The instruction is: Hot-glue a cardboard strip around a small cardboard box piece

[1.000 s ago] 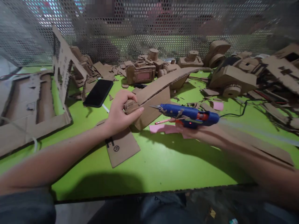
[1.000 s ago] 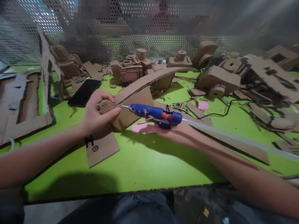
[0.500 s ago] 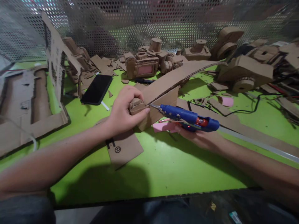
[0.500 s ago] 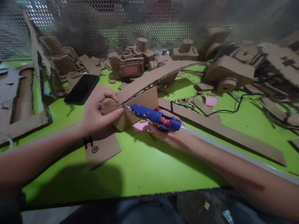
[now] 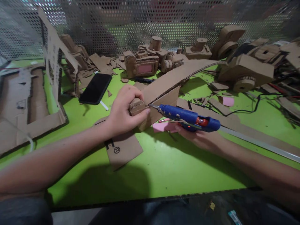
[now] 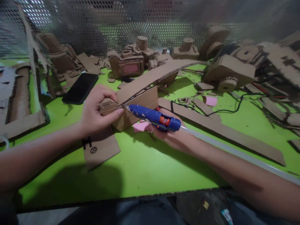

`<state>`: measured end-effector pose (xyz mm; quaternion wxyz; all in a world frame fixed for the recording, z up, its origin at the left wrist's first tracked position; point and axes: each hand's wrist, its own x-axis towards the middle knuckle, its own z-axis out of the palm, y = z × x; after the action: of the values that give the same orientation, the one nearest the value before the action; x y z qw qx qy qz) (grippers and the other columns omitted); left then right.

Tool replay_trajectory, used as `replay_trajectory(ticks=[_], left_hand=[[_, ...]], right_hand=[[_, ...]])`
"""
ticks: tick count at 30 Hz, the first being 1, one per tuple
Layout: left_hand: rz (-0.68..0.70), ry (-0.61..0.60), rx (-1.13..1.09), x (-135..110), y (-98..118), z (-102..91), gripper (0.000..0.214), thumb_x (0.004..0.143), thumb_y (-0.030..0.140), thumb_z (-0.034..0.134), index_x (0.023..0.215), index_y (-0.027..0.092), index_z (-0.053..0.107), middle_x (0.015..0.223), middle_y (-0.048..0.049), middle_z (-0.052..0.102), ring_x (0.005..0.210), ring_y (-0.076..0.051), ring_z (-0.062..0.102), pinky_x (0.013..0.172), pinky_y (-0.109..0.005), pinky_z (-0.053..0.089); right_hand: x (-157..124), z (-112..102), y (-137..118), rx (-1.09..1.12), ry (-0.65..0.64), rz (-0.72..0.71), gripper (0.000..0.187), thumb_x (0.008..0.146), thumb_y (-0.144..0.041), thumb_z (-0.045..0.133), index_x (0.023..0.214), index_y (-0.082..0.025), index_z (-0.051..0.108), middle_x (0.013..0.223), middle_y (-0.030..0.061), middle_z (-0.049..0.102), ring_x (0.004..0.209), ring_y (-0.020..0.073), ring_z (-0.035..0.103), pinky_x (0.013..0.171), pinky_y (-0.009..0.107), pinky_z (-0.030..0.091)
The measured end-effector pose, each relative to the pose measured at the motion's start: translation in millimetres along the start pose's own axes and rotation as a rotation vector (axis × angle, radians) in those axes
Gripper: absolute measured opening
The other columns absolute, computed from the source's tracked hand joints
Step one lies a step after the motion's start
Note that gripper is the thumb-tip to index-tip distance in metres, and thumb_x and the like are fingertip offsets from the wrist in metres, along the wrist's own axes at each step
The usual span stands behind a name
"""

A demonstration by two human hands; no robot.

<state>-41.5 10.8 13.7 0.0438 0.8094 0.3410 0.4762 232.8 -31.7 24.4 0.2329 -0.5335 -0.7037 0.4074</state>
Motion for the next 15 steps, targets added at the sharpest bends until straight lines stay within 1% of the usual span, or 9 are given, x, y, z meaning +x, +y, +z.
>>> replay_trajectory(ticks=[1, 3, 6, 10, 13, 15], left_hand=[[-0.001, 0.001, -0.001, -0.1, 0.0, -0.2, 0.016, 0.088, 0.023, 0.070, 0.094, 0.026, 0.056, 0.093, -0.0036, 0.066, 0.090, -0.024, 0.064, 0.081, -0.043, 0.057], [-0.007, -0.005, 0.002, -0.2, 0.1, -0.5, 0.016, 0.088, 0.023, 0.071, 0.094, 0.026, 0.056, 0.093, -0.0038, 0.067, 0.090, -0.024, 0.063, 0.081, -0.044, 0.057], [-0.016, -0.021, 0.025, 0.0, 0.2, -0.5, 0.016, 0.088, 0.024, 0.070, 0.094, 0.026, 0.055, 0.094, -0.0038, 0.067, 0.091, -0.024, 0.064, 0.081, -0.043, 0.057], [0.011, 0.007, 0.012, 0.0, 0.0, 0.2, 0.016, 0.087, 0.022, 0.069, 0.094, 0.026, 0.056, 0.093, -0.0033, 0.067, 0.092, -0.024, 0.065, 0.081, -0.042, 0.057], [0.017, 0.010, -0.005, -0.3, -0.2, 0.1, 0.016, 0.088, 0.021, 0.070, 0.095, 0.026, 0.056, 0.094, -0.0040, 0.067, 0.092, -0.025, 0.065, 0.081, -0.044, 0.058], [0.009, -0.003, -0.003, -0.5, -0.2, -0.3, 0.016, 0.089, 0.021, 0.071, 0.095, 0.027, 0.057, 0.094, -0.0044, 0.067, 0.093, -0.026, 0.065, 0.082, -0.045, 0.058]], right_hand=[[0.1, 0.3, -1.2, 0.020, -0.018, 0.007, 0.035, 0.085, -0.052, 0.065, 0.108, -0.028, 0.075, 0.100, 0.0057, 0.086, 0.090, 0.0270, 0.083, 0.081, 0.040, 0.072], [0.1, 0.7, -3.8, 0.067, -0.061, 0.025, 0.034, 0.084, -0.049, 0.067, 0.110, -0.029, 0.075, 0.102, 0.0061, 0.086, 0.092, 0.0284, 0.083, 0.085, 0.042, 0.071], [0.2, 0.7, -6.3, 0.097, -0.046, 0.043, 0.032, 0.083, -0.047, 0.068, 0.108, -0.028, 0.075, 0.104, 0.0071, 0.086, 0.096, 0.0304, 0.083, 0.090, 0.046, 0.071], [0.0, -0.4, -3.3, 0.103, -0.073, 0.050, 0.032, 0.083, -0.051, 0.067, 0.103, -0.026, 0.073, 0.101, 0.0082, 0.085, 0.090, 0.0309, 0.082, 0.085, 0.048, 0.072], [-0.4, -1.3, 1.8, 0.084, -0.039, 0.075, 0.032, 0.083, -0.052, 0.068, 0.102, -0.026, 0.074, 0.102, 0.0093, 0.084, 0.099, 0.0330, 0.082, 0.090, 0.048, 0.071], [-0.8, -1.2, 2.8, 0.083, 0.004, 0.097, 0.033, 0.084, -0.050, 0.069, 0.107, -0.027, 0.076, 0.107, 0.0099, 0.084, 0.107, 0.0336, 0.081, 0.095, 0.048, 0.071]])
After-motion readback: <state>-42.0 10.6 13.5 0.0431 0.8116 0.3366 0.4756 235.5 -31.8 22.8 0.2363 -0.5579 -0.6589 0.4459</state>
